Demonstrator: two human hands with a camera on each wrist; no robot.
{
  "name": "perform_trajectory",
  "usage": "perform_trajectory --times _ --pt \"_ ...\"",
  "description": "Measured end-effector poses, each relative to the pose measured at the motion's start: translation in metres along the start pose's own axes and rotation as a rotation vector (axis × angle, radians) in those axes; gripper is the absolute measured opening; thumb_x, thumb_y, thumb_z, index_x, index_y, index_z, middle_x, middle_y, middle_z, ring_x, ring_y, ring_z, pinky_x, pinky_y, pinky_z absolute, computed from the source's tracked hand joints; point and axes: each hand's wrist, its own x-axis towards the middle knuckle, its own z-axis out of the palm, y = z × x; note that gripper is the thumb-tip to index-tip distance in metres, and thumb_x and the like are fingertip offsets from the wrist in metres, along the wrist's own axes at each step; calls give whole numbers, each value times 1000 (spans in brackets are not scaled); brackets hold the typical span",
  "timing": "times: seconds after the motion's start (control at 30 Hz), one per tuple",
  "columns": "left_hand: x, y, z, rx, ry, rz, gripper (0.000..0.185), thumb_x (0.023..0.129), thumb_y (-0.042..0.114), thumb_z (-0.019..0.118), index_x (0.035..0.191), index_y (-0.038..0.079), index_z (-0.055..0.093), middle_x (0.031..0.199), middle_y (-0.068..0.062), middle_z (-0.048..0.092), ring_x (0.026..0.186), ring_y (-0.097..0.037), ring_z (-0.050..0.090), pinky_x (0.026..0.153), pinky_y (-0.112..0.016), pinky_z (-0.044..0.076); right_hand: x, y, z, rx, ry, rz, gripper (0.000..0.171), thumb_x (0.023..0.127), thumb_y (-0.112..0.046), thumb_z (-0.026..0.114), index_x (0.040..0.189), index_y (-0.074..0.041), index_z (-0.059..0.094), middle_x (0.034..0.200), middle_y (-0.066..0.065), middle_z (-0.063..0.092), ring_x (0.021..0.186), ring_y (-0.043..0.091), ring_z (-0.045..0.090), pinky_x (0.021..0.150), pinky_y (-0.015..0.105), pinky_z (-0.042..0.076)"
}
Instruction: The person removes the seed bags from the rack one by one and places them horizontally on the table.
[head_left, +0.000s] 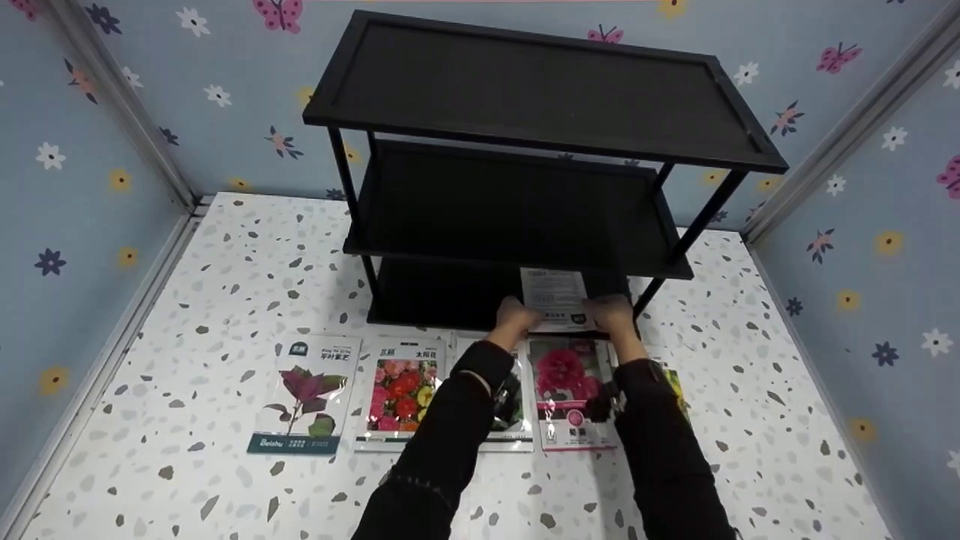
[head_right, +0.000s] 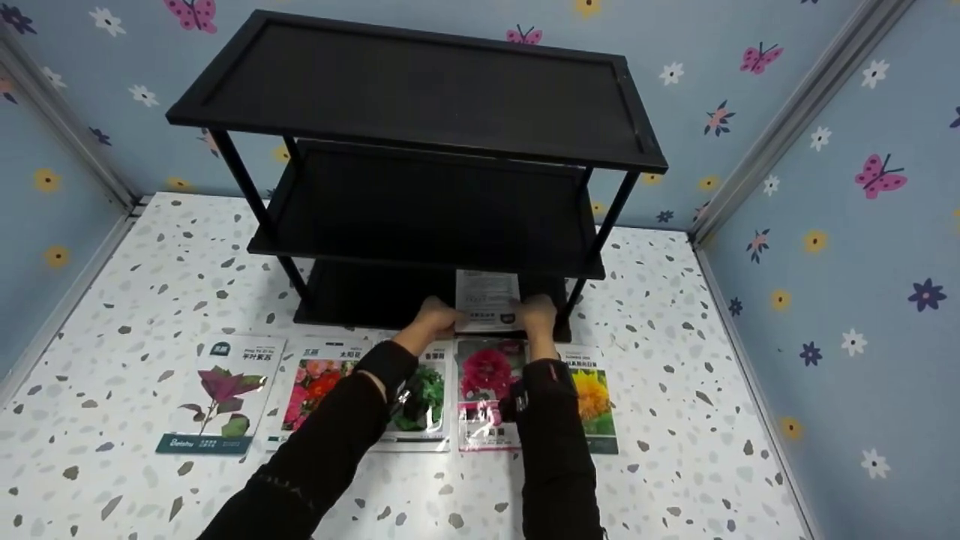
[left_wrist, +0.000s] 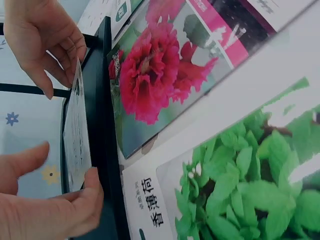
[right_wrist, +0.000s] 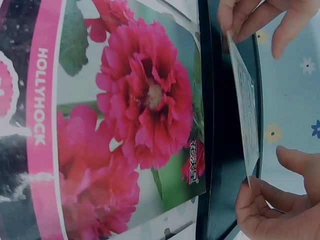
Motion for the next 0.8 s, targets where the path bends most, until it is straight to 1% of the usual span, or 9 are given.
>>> perform_trajectory --times 0.1,0.2,0.23,0.37,0.43,0.5,0.6,0.63,0.8 --pt "-8 6 -8 31 0 -5 39 72 13 67 104 -5 53 82 -13 56 49 -19 50 42 -31 44 28 38 19 -58 34 -28 33 57 -53 74 62 -21 70 60 -6 63 58 11 57 60 26 45" --pt "-18 12 -16 75 33 -4 41 72 10 65 107 -7 52 83 -14 56 48 -19 53 40 -29 44 34 52 25 -29 36 -76 34 52 -53 77 62 -21 70 58 -7 62 54 12 57 58 26 46" --pt "-35 23 -25 81 21 -19 44 73 10 65 112 -5 51 91 -14 57 54 -20 56 45 -30 47 26 42 22 -18 25 -68 32 54 -48 77 64 -18 71 57 -5 61 51 13 56 54 27 46" --pt "-110 67 -63 53 22 3 45 77 5 61 118 -9 46 102 -21 57 66 -29 63 56 -29 52 -92 -91 -35 155 -81 -38 14 69 -12 69 58 -4 64 45 0 49 38 12 43 41 23 36" --pt "-142 86 -81 12 -2 2 41 80 5 61 115 -11 47 104 -23 56 75 -30 63 65 -30 52 -135 -139 -56 294 -132 -48 11 71 -3 66 61 -1 63 43 1 44 36 11 37 38 22 31" --pt "-148 84 -87 -39 3 20 35 79 5 62 109 -11 52 98 -21 58 74 -29 64 66 -29 52 -153 -156 -64 366 -153 -38 6 73 -2 65 70 3 65 47 3 45 38 11 35 39 23 31" --pt "-157 79 -96 -112 4 39 29 79 6 64 105 -7 57 91 -18 61 74 -26 63 68 -33 51 -161 -162 -66 443 -168 5 23 76 -2 65 95 11 62 58 4 50 43 8 38 41 20 32" --pt "-160 78 -99 -136 1 44 30 80 6 64 106 -7 57 91 -17 61 74 -26 63 68 -34 51 -173 -178 -71 416 -163 55 28 78 0 62 101 16 57 61 5 50 46 9 38 43 21 32" --pt "-175 71 -113 -300 -35 54 34 80 1 63 111 -10 54 98 -20 59 72 -22 61 70 -34 51 -199 -201 -81 525 -198 71 34 81 0 61 109 16 51 69 2 53 54 9 43 49 20 39"
